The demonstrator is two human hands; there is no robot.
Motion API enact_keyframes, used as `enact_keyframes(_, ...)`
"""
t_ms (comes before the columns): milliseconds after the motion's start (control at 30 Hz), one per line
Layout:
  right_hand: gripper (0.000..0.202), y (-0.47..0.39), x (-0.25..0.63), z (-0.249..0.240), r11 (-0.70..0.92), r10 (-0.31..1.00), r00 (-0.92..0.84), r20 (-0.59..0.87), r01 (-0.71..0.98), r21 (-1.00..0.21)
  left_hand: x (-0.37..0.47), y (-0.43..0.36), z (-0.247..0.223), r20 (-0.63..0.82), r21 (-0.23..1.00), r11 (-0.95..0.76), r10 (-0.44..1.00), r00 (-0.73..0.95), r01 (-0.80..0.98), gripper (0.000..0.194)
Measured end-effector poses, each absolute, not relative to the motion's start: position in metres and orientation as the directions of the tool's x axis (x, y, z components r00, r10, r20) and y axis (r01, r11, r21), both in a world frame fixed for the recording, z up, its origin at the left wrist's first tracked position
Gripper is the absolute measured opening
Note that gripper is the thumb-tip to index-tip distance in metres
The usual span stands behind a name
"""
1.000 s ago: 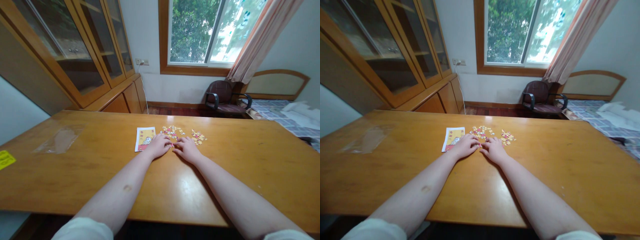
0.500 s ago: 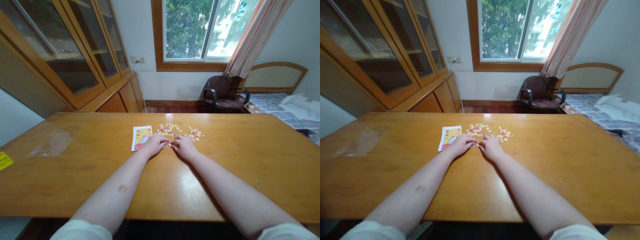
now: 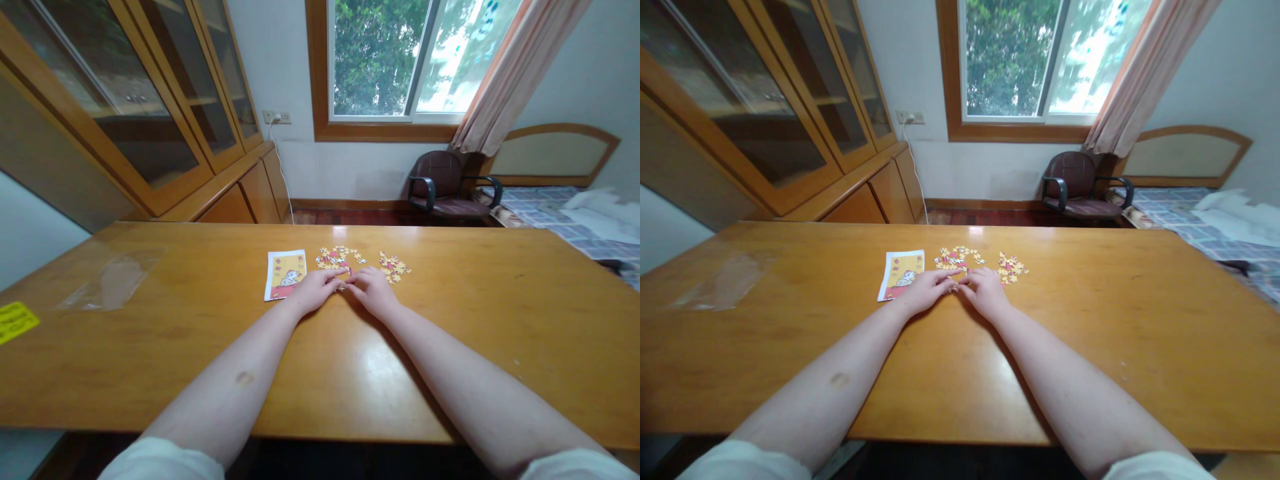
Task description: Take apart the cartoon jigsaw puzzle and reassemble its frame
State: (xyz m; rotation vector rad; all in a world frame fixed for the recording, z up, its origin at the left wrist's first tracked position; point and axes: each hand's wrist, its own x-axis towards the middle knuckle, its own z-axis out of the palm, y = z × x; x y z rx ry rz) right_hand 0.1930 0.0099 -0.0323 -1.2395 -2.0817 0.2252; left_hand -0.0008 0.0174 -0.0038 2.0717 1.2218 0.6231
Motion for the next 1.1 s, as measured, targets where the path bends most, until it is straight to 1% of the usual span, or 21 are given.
enact_keyframes(33,0.010,0.011,0.195,-0.032,0.508,0.836,-0.291,0.465,0.728,-0.460,-0.002,0.018,-0.004,0.093,0.729,-0.371,0.887,0.453,0.575,0.041)
enact_keyframes(100,0.012,0.013,0.199,-0.030,0.435,0.865,-0.252,0.433,0.807,-0.399,-0.005,0.022,-0.006,0.155,0.696,-0.410,0.888,0.434,0.589,0.038)
enact_keyframes(167,0.015,0.015,0.202,-0.028,0.342,0.902,-0.219,0.373,0.889,-0.306,-0.010,0.028,-0.008,0.209,0.615,-0.426,0.900,0.383,0.664,0.031)
enact_keyframes(200,0.016,0.015,0.203,-0.027,0.307,0.918,-0.212,0.336,0.915,-0.262,-0.013,0.030,-0.009,0.205,0.585,-0.405,0.912,0.354,0.703,0.030)
enact_keyframes(300,0.023,0.014,0.202,-0.025,0.268,0.940,-0.217,0.262,0.948,-0.174,-0.018,0.035,-0.012,0.204,0.543,-0.362,0.932,0.300,0.757,0.030)
enact_keyframes(367,0.027,0.013,0.200,-0.024,0.278,0.939,-0.236,0.251,0.949,-0.147,-0.017,0.034,-0.012,0.228,0.501,-0.397,0.918,0.325,0.769,0.029)
enact_keyframes(500,0.027,0.008,0.198,-0.020,0.299,0.931,-0.251,0.266,0.941,-0.159,-0.012,0.027,-0.010,0.257,0.379,-0.512,0.858,0.444,0.771,0.026)
enact_keyframes(667,0.024,0.004,0.196,-0.017,0.402,0.895,-0.346,0.282,0.899,-0.174,-0.007,0.022,-0.006,0.212,0.311,-0.571,0.821,0.530,0.760,0.024)
enact_keyframes(733,0.023,0.006,0.196,-0.019,0.395,0.900,-0.337,0.277,0.900,-0.187,-0.007,0.022,-0.005,0.201,0.301,-0.586,0.810,0.551,0.752,0.024)
enact_keyframes(900,0.022,0.012,0.197,-0.027,0.314,0.932,-0.260,0.251,0.926,-0.211,-0.007,0.022,-0.005,0.190,0.304,-0.598,0.801,0.568,0.741,0.023)
enact_keyframes(1000,0.022,0.013,0.198,-0.029,0.307,0.930,-0.248,0.272,0.930,-0.201,-0.007,0.023,-0.007,0.183,0.322,-0.590,0.806,0.563,0.741,0.022)
enact_keyframes(1100,0.023,0.012,0.198,-0.029,0.261,0.935,-0.193,0.298,0.943,-0.208,-0.007,0.023,-0.008,0.183,0.348,-0.585,0.809,0.558,0.733,0.020)
